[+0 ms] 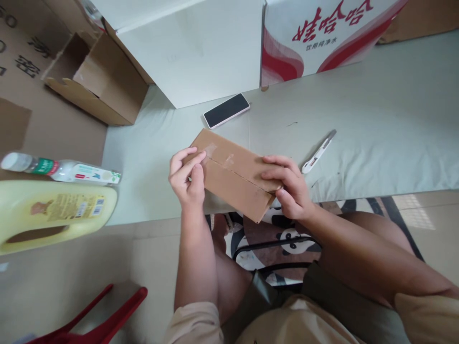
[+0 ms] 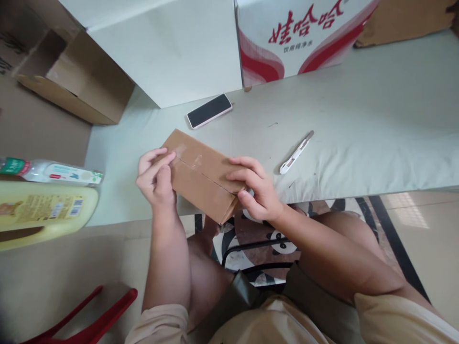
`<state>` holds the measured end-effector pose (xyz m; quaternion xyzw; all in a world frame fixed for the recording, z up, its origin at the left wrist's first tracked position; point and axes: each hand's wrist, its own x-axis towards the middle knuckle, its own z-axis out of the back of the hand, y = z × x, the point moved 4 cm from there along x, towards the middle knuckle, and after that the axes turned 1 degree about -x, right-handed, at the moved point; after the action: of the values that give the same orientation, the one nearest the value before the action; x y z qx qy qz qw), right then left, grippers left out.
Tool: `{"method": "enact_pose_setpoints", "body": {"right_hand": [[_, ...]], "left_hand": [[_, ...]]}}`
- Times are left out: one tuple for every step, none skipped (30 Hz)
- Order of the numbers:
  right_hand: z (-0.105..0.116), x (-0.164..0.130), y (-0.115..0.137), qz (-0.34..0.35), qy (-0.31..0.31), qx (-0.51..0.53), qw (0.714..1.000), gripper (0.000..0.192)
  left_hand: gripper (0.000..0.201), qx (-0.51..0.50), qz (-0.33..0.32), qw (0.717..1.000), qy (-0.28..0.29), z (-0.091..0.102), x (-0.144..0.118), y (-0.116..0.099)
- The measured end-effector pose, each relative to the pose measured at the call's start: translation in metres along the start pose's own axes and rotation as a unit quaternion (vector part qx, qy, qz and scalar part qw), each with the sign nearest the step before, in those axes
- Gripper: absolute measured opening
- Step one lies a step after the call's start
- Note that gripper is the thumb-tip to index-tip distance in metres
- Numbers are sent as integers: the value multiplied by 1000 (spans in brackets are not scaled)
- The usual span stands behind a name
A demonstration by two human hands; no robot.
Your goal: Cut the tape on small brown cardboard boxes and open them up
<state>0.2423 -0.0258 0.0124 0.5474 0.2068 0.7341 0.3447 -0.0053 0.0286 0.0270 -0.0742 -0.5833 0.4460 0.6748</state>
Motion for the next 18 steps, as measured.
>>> {"method": "enact_pose_setpoints", "body": {"right_hand": [[0, 0, 0, 2, 0, 2, 1000, 31], [0, -1, -1, 4, -1, 7, 1000, 34], [0, -1, -2, 4, -3, 13, 1000, 37], [1, -1, -3, 2, -6, 17, 1000, 39], [2, -2, -4, -3, -12, 19, 1000, 41], [3, -2, -5, -13, -18, 17, 1000, 41], [4, -2, -7, -28, -22, 10, 999, 40], [5, -2, -9, -49, -28, -2, 998, 39], [6, -2, -11, -73, -33, -17, 997, 37], [7, -2, -12, -99, -38, -36, 994, 35], [7, -2, -14, -126, -41, -57, 990, 34], [7, -2, -16, -153, -39, -76, 984, 34], [6, -2, -18, -180, -31, -88, 979, 34], [4, -3, -20, -208, -12, -89, 974, 34], [1, -5, -22, -235, 16, -78, 969, 33], [-3, -7, -23, -257, 46, -57, 964, 33], [-7, -9, -24, -270, 71, -28, 960, 35], [-10, -11, -23, -268, 82, 2, 960, 39]], "left_hand": [[25, 2, 4, 1000, 0, 1, 0, 1], [25, 3, 9, 1000, -1, 2, 0, 2], [26, 4, 15, 1000, -2, 3, 0, 3], [26, 4, 21, 1000, -3, 4, -1, 5], [26, 5, 28, 1000, -6, 7, -1, 8], [26, 6, 37, 999, -10, 9, 0, 10], [26, 9, 48, 999, -17, 12, 0, 13], [26, 15, 61, 998, -25, 15, 1, 15], [26, 23, 79, 996, -37, 19, 2, 18], [26, 31, 101, 993, -54, 23, 3, 20], [26, 33, 129, 988, -76, 26, 5, 22], [26, 28, 158, 982, -101, 30, 5, 23], [26, 18, 187, 974, -127, 34, 6, 24], [28, 8, 212, 966, -148, 37, 6, 25], [29, -1, 234, 958, -163, 39, 6, 25], [32, -9, 251, 953, -172, 41, 6, 25], [34, -20, 264, 948, -175, 41, 6, 25], [35, -37, 277, 946, -164, 39, 6, 26]]}}
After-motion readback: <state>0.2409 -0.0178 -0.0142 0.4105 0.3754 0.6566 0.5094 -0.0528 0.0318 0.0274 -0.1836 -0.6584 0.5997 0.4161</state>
